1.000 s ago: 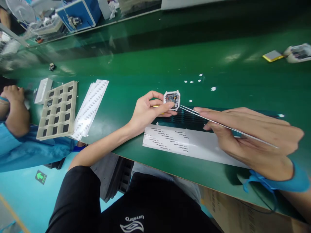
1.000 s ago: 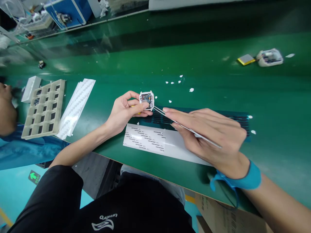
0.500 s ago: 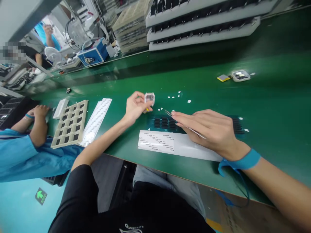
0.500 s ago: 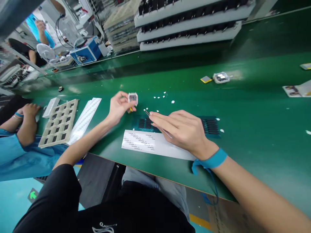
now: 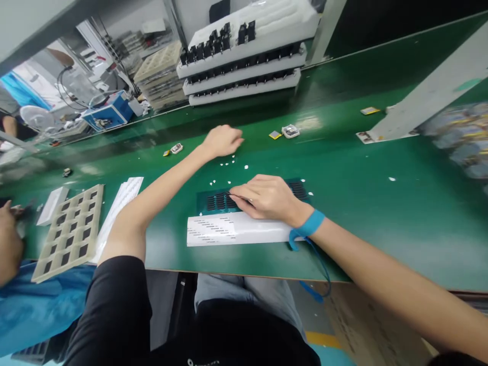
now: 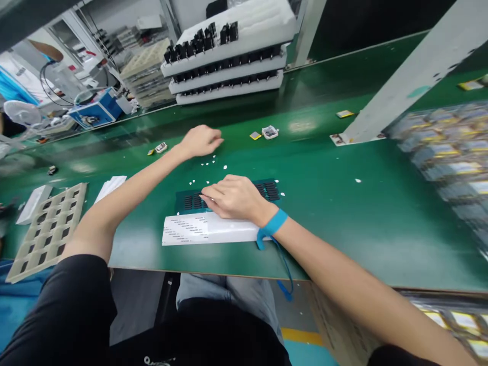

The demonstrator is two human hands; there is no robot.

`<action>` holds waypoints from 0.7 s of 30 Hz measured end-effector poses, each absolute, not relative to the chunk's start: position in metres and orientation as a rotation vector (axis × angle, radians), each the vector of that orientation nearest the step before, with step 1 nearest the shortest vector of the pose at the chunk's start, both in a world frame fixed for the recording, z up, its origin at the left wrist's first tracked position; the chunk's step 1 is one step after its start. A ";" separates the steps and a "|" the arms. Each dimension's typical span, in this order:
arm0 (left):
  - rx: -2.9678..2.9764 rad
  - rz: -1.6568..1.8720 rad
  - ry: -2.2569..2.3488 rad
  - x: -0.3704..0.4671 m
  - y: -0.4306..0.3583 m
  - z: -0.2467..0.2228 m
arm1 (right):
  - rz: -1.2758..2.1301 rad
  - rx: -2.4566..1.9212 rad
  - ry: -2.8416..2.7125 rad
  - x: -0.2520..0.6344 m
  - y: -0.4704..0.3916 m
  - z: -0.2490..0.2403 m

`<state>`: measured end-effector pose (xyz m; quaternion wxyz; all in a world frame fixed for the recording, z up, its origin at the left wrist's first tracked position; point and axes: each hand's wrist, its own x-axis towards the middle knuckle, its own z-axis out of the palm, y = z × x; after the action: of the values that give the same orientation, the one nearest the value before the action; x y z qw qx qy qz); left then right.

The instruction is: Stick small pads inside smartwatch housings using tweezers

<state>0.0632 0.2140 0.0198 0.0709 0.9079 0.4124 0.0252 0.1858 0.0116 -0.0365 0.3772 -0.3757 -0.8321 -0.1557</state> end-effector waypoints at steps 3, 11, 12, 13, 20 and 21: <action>2.784 0.092 0.961 0.135 0.204 0.010 | -0.501 -0.927 -2.128 0.186 0.011 -0.037; 2.370 0.235 1.144 0.206 0.207 -0.014 | -0.509 -0.860 -2.139 0.186 0.008 -0.035; 2.314 0.243 1.174 0.208 0.205 -0.016 | -0.503 -0.839 -2.144 0.186 0.006 -0.035; 2.277 0.247 1.187 0.208 0.202 -0.017 | -0.501 -0.813 -2.148 0.186 0.004 -0.034; 2.286 0.256 1.125 0.206 0.186 -0.017 | -0.552 -0.662 -2.160 0.189 -0.001 -0.024; 2.269 0.254 1.103 0.204 0.185 -0.017 | -0.566 -0.654 -2.152 0.191 0.000 -0.023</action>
<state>0.2039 0.1853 -0.0172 0.2985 0.8541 0.4151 0.0957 0.1914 -0.0002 -0.0227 0.3997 -0.2585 -0.8505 -0.2238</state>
